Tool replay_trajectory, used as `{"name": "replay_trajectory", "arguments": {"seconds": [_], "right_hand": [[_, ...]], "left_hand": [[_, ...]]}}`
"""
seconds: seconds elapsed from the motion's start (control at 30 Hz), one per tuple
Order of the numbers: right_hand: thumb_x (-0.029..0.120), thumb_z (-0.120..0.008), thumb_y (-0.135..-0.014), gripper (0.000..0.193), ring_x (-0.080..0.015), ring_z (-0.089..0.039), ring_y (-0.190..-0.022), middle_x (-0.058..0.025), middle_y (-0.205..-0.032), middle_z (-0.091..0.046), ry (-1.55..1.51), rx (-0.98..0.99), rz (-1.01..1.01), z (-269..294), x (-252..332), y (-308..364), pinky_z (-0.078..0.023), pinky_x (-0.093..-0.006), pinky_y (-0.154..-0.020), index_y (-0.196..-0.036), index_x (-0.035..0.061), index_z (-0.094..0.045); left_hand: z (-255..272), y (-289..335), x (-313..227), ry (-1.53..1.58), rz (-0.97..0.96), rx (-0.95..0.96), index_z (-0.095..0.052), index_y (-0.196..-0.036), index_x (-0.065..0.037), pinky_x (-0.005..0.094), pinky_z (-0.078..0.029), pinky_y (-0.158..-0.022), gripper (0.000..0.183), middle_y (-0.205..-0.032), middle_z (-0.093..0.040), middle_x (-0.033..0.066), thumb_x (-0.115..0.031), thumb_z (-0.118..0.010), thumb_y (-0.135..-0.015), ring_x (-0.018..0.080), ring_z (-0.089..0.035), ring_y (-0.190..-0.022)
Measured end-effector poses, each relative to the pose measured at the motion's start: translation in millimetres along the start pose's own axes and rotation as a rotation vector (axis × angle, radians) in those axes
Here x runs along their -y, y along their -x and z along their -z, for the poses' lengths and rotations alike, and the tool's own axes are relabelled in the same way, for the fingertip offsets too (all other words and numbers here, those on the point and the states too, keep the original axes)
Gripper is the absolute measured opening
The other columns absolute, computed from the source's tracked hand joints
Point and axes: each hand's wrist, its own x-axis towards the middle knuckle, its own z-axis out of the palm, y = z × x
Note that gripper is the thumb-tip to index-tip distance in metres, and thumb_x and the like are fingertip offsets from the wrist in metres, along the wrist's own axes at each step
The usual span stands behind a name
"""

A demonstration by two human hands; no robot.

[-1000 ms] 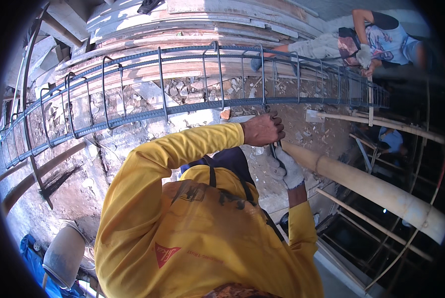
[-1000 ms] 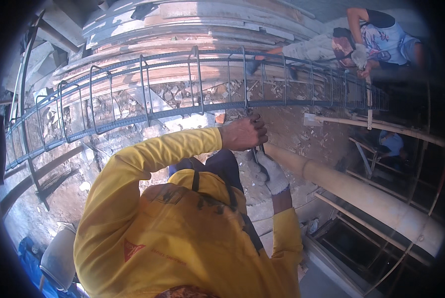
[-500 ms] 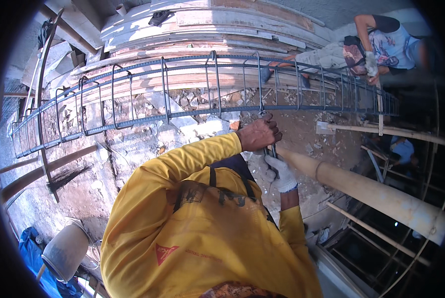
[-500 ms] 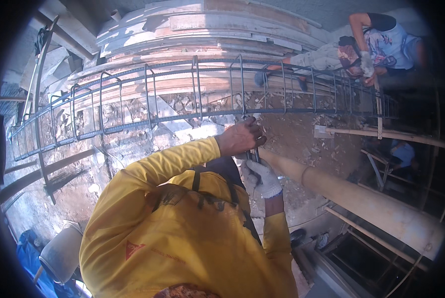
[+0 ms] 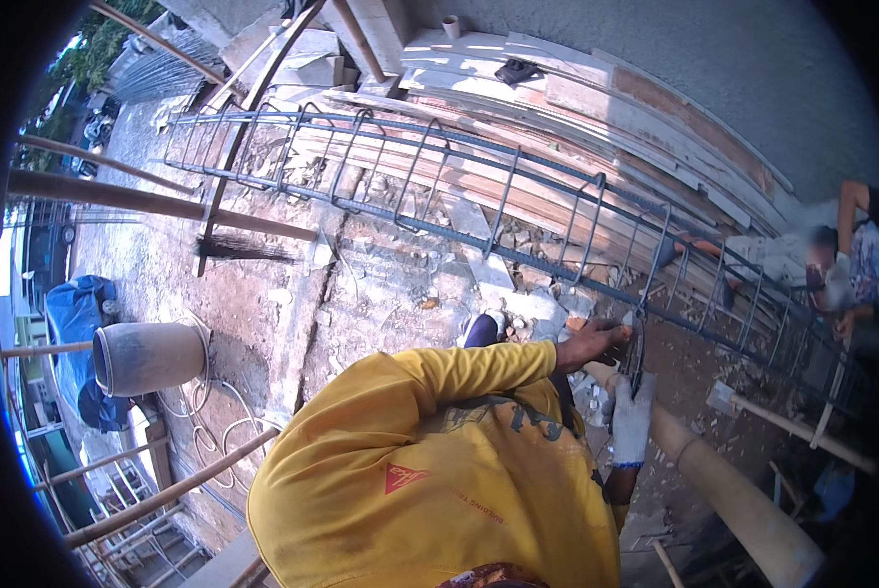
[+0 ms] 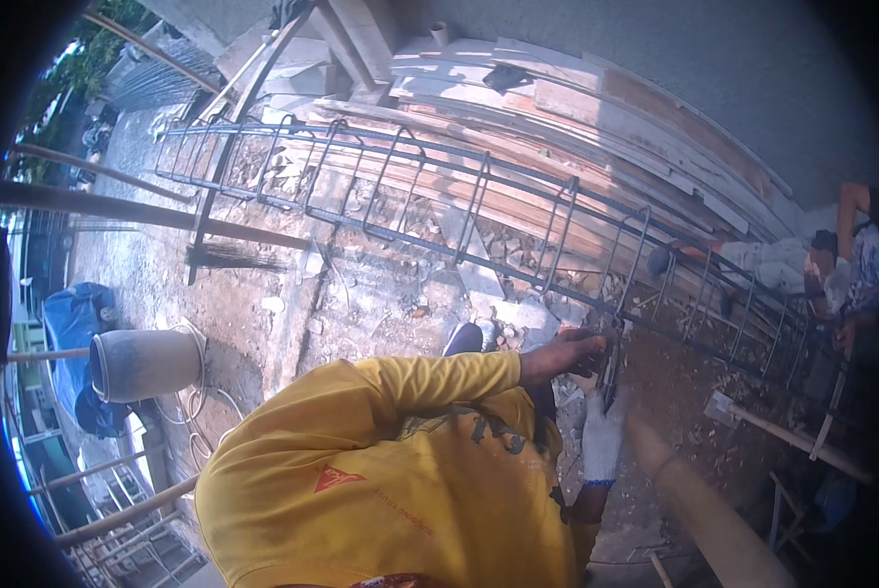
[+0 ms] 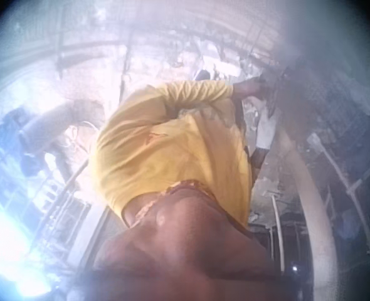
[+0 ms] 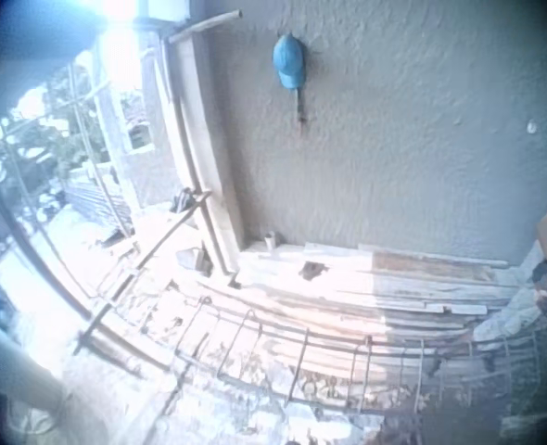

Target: The person uses pliers to twist wire ties around intersecting rebar rods, securing a rebar cage on a construction site. The worker repeatedly reaches for ties, wraps them around the rebar intersections, and twists them tight to hold the structure together.

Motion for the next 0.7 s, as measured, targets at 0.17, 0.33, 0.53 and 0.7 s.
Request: {"name": "replay_trajectory", "arguments": {"seconds": [0.17,0.33,0.53,0.7], "right_hand": [[0.025,-0.055,-0.111,0.018,-0.0099,-0.049,-0.046,0.0018,-0.069,-0.054,-0.677,0.301,-0.223,14,2,-1,-0.037,-0.0269,-0.041,-0.114,0.0082,-0.061],[0.020,-0.063,-0.106,0.013,-0.0126,-0.049,-0.048,-0.0014,-0.075,-0.059,-0.112,0.176,0.158,1,-20,-4,-0.038,-0.0280,-0.046,-0.112,0.0091,-0.061],[0.040,-0.052,-0.113,0.029,-0.0089,-0.054,-0.051,0.0027,-0.069,-0.060,-0.769,0.291,-0.274,-4,-25,-3,-0.040,-0.0259,-0.044,-0.107,0.0144,-0.065],[0.028,-0.064,-0.109,0.025,-0.0094,-0.055,-0.052,0.0000,-0.079,-0.061,-0.727,0.307,-0.068,-7,-30,4,-0.043,-0.0249,-0.046,-0.123,0.0076,-0.060]], "left_hand": [[-8,-26,4,0.428,0.140,0.293,-0.066,-0.126,-0.006,0.0372,-0.058,-0.086,0.051,-0.108,-0.071,0.0092,-0.049,-0.073,-0.100,0.0226,-0.071,-0.103],[-53,-44,7,0.267,0.016,-0.117,-0.065,-0.118,-0.007,0.0403,-0.055,-0.066,0.033,-0.081,-0.068,0.0060,-0.032,-0.076,-0.100,0.0203,-0.065,-0.066],[-51,-48,10,0.234,-0.038,-0.235,-0.068,-0.102,-0.004,0.0371,-0.056,-0.059,0.027,-0.077,-0.067,0.0056,-0.025,-0.082,-0.093,0.0187,-0.066,-0.063],[-24,-52,7,0.372,0.177,0.090,-0.066,-0.112,-0.007,0.0452,-0.064,-0.074,0.021,-0.091,-0.073,0.0089,-0.021,-0.075,-0.101,0.0271,-0.076,-0.080]]}}
